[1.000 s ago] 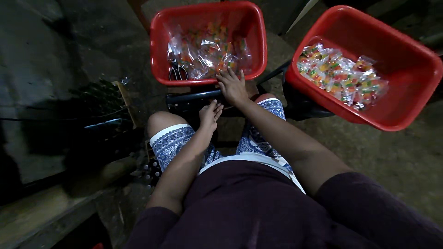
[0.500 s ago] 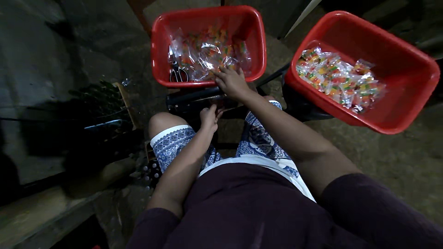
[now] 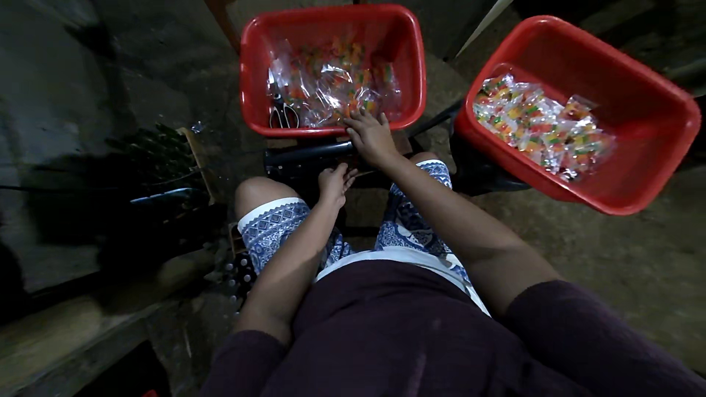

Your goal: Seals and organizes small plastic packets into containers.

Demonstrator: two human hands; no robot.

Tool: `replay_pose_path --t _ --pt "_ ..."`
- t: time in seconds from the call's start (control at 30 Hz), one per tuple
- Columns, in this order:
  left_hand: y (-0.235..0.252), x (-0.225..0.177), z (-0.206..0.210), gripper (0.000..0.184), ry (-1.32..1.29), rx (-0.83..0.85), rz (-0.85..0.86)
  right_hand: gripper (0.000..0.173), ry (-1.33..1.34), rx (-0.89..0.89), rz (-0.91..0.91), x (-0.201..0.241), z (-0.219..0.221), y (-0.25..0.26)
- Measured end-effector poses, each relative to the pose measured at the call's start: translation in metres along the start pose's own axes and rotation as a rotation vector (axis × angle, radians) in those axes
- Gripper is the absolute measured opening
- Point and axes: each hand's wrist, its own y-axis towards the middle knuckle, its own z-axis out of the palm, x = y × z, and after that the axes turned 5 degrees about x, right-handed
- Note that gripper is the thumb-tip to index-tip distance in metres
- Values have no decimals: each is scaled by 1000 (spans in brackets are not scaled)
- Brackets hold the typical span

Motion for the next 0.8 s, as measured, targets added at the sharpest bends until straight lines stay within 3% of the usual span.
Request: replay_pose_path --t 0.4,0.63,0.8 --pt "1 -4 0 23 -4 -13 -43 42 -82 -189 -52 -18 29 0" --pt "2 -1 -1 28 45 8 -38 43 -100 -178 -55 -19 29 0" --pt "2 1 1 30 33 6 -22 47 -68 -34 12 -7 7 2"
